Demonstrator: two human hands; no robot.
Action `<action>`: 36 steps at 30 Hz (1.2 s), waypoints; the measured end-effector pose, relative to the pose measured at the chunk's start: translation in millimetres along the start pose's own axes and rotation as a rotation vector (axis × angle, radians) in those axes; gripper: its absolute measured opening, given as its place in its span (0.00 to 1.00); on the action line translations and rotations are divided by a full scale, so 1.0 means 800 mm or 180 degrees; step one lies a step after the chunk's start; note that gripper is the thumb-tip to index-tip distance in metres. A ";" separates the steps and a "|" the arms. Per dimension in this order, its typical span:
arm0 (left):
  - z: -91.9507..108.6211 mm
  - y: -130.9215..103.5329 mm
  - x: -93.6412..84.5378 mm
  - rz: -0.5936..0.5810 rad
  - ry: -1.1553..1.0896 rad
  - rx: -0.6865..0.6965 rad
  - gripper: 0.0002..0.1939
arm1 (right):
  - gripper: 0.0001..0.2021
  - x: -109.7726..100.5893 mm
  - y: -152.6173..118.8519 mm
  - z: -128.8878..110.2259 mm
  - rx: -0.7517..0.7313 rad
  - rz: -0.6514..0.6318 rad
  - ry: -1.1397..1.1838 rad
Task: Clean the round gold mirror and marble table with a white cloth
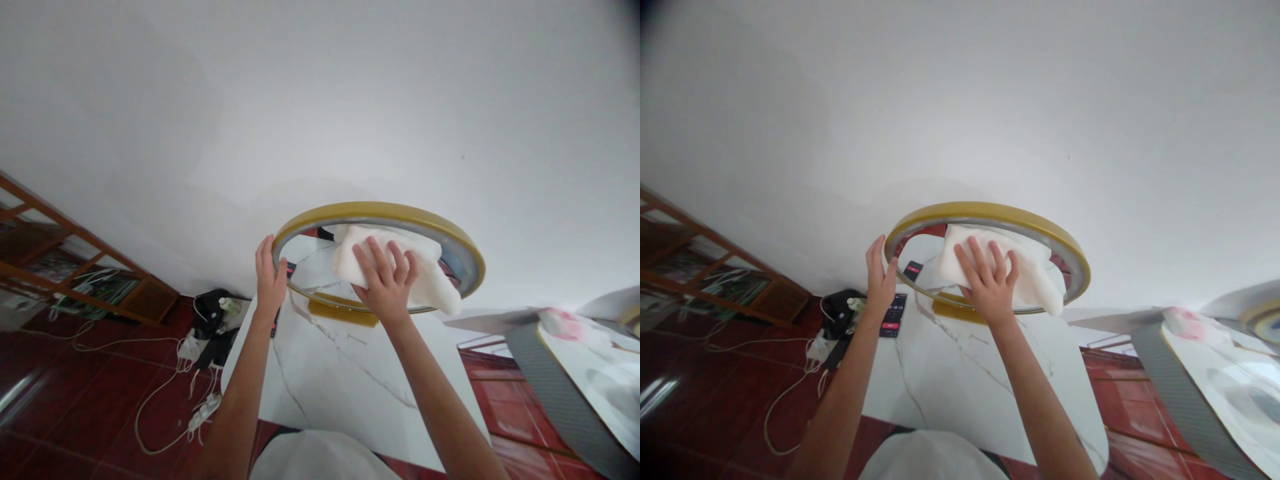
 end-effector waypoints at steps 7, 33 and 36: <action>-0.093 -0.028 0.013 -0.0184 -0.0840 -0.0932 0.26 | 0.28 0.036 0.015 -0.048 -0.0452 -0.0220 0.0246; -0.105 -0.026 0.017 -0.0037 -0.1107 -0.1173 0.25 | 0.29 0.150 -0.037 -0.141 -0.0977 -0.0990 0.0723; -0.111 -0.025 0.018 -0.0091 -0.1109 -0.1133 0.26 | 0.30 0.185 -0.108 -0.152 -0.1270 -0.1234 0.0986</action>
Point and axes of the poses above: each hand's wrist, its own y-axis towards the middle knuckle, its own x-axis out of the palm, z = x × y, the point moved 8 cm from there along y, towards the middle knuckle, and after that the axes turned 8 degrees about -x, right-handed, at the moved point
